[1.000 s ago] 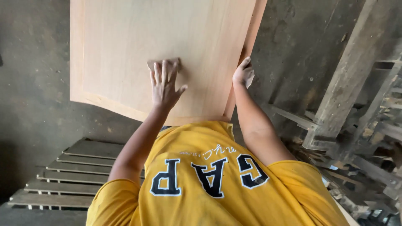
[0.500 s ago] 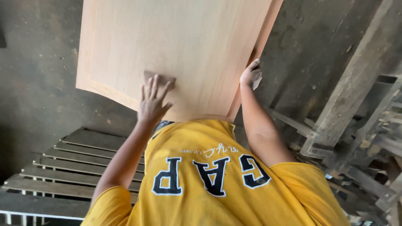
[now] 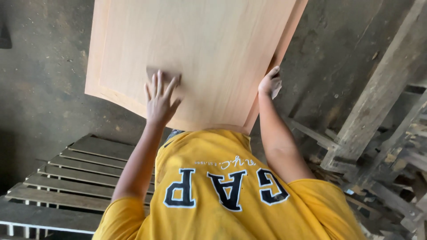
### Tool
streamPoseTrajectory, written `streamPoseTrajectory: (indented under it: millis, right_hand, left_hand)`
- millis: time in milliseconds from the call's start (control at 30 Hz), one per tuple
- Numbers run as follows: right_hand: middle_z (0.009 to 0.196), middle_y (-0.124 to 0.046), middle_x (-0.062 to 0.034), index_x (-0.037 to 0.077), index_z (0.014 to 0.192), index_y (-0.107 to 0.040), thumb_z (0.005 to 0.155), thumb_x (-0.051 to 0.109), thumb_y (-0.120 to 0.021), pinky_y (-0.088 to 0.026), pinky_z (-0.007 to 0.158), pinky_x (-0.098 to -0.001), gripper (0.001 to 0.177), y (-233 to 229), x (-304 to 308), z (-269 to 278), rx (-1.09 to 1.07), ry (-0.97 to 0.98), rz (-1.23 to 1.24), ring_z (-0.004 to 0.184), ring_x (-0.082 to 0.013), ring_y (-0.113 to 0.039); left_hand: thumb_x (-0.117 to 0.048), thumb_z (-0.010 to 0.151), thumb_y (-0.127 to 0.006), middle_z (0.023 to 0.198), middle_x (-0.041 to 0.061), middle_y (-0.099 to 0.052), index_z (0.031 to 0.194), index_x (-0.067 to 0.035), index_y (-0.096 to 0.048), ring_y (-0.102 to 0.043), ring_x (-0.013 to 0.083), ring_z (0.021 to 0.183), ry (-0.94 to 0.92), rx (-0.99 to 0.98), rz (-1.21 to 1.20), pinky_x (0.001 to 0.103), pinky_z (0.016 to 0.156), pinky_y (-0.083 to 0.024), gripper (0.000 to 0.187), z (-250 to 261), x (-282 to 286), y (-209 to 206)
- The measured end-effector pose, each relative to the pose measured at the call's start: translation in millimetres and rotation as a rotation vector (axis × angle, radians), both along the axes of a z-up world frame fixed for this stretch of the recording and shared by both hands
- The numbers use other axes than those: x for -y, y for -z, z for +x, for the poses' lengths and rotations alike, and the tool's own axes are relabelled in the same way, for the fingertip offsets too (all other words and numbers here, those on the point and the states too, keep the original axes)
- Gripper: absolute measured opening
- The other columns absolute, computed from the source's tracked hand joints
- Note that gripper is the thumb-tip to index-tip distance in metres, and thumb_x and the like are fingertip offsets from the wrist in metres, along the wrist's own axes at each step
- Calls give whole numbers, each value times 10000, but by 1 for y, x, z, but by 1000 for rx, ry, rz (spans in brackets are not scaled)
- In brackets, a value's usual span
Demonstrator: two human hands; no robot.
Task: The person sands a large, light-colored wooden board using a sanding block held in their right hand. They move the block back and forth across the surface of the board, which is resting on a workbench, while the camera shakes significantly.
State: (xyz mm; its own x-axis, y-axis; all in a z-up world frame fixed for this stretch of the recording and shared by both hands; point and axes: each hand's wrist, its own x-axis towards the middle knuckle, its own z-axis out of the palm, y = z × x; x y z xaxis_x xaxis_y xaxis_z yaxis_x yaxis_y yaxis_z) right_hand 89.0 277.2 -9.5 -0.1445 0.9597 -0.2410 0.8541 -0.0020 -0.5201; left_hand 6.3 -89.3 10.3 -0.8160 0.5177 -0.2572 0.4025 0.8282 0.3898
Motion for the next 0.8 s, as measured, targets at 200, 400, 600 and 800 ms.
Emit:
streamPoseTrajectory:
  millis: [200, 400, 600, 800]
  right_hand:
    - [1054, -720, -343, -95, 1032, -733, 1036, 584, -299, -510, 984, -563, 805, -12, 2, -6, -15, 4, 10, 1116, -488, -665]
    - [1034, -733, -319, -61, 1059, -731, 1032, 589, -280, -522, 974, -557, 791, -6, 2, -2, -12, -6, -4, 1099, -481, -679]
    - [1061, -722, -340, -91, 1061, -726, 1043, 559, -287, -518, 976, -570, 784, -2, 3, -2, -7, 7, -9, 1115, -488, -672]
    - [1035, -735, -311, -51, 1059, -733, 1041, 567, -298, -530, 961, -565, 756, -12, 5, -8, -2, 16, -9, 1086, -471, -689]
  left_hand:
    - [-521, 914, -670, 1719, 160, -194, 1592, -332, -381, -156, 340, 1580, -21, 7, -28, 637, 1229, -132, 761, 31, 48, -5]
    - [-556, 959, -674, 1722, 166, -133, 1663, -216, -238, -111, 358, 1587, -92, -10, -56, 630, 1241, -32, 895, -37, -32, 22]
    - [-577, 937, -555, 1742, 58, -153, 1654, -273, -243, -130, 263, 1597, 26, 76, -83, 666, 1239, -19, 839, 26, 5, -1]
    - [-600, 928, -616, 1715, 128, -225, 1655, -236, -300, -178, 332, 1576, 16, -91, -17, 671, 1206, -72, 872, -45, -46, 45]
